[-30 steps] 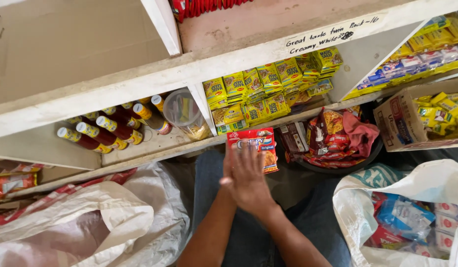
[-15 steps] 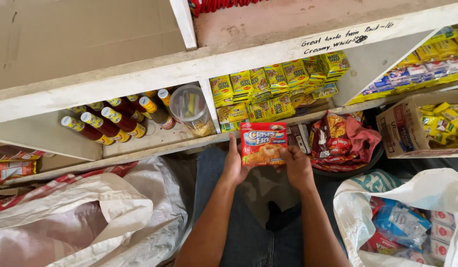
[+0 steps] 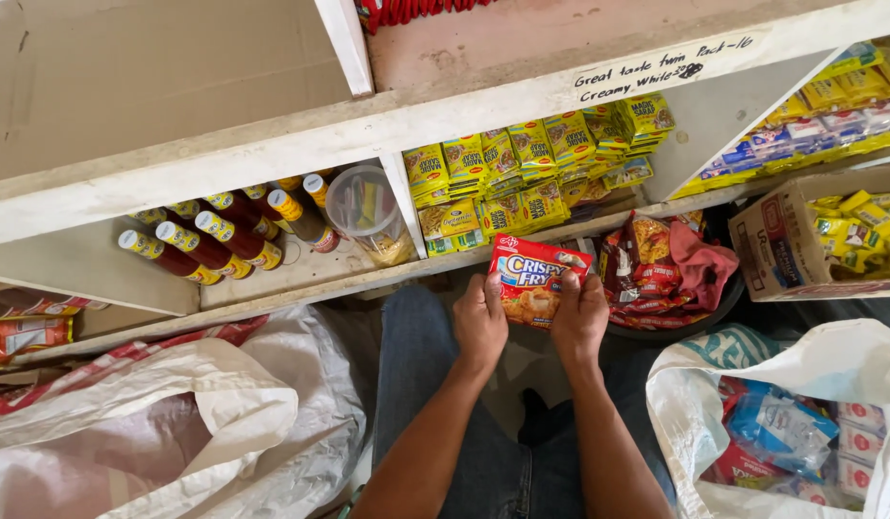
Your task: Restocking and organizing packaged food items on shelves in a store.
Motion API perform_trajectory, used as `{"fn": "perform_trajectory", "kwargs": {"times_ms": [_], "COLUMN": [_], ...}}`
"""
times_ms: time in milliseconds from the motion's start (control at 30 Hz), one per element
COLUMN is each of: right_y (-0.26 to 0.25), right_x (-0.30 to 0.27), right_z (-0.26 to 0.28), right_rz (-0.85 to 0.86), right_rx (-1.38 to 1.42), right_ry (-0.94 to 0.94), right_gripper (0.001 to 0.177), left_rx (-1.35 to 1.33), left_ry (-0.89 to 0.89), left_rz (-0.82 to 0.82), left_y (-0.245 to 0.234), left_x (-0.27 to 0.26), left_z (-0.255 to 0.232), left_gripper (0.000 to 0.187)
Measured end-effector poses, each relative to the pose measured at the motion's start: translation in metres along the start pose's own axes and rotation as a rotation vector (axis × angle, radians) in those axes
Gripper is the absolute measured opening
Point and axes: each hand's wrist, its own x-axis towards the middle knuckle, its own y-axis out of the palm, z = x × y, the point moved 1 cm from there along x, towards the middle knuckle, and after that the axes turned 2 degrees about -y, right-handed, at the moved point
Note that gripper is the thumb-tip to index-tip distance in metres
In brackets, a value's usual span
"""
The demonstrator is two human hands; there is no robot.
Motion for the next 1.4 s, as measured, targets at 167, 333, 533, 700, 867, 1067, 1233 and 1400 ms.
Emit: {"fn": "perform_trajectory", "kwargs": {"times_ms": [167,333,533,700,867,1067,1233,1400], "right_y": [-0.004,-0.012,-0.008,-0.011,-0.013,-0.012,-0.025,-0.032], "right_x": [-0.001,-0.002,-0.004,-0.003,0.001,0.0,0.006,0.01], "right_z": [0.015,0.001,0.016,0.013,0.011,0.026,0.007,0.006], "right_rz": [-0.082,-0.017,-0.023,-0.086,-0.122,-0.107,-0.035,-0.036], "right_rx": [-0.169,-0.271,-0.265,-0.339,-0.381,-0.354,-0.254,-0.257], "right_ry": [0.002,-0.045,-0.072,-0.127,-0.132,-0.077,-0.116,-0.087], "right_gripper": [0.029,0.03,0.031,0.034,0.037,0.036,0.037,0.042], "left_rx": [-0.031,-0.052,-0.078,-0.033,-0.015,-0.015,-0.077,-0.175], "left_ry": [0.004,-0.062,0.096,0.118,0.181,0.137,0.12,0.144], "left_rz": [-0.019,0.038,-0.036,-0.064,-0.091,-0.098,-0.024,0.128], "left_y": [-0.003,-0.012,-0.011,-0.006,-0.005,-0.003,-0.012,-0.016], "left_x": [-0.001,0.007,0.006,0.004,0.005,0.003,0.004,0.008], "left_z": [-0.002,0.004,0.002,0.002,-0.004,0.0,0.0,-0.006], "left_gripper": [0.038,0.035,0.032,0.033,0.033,0.035,0.03,0.033]}}
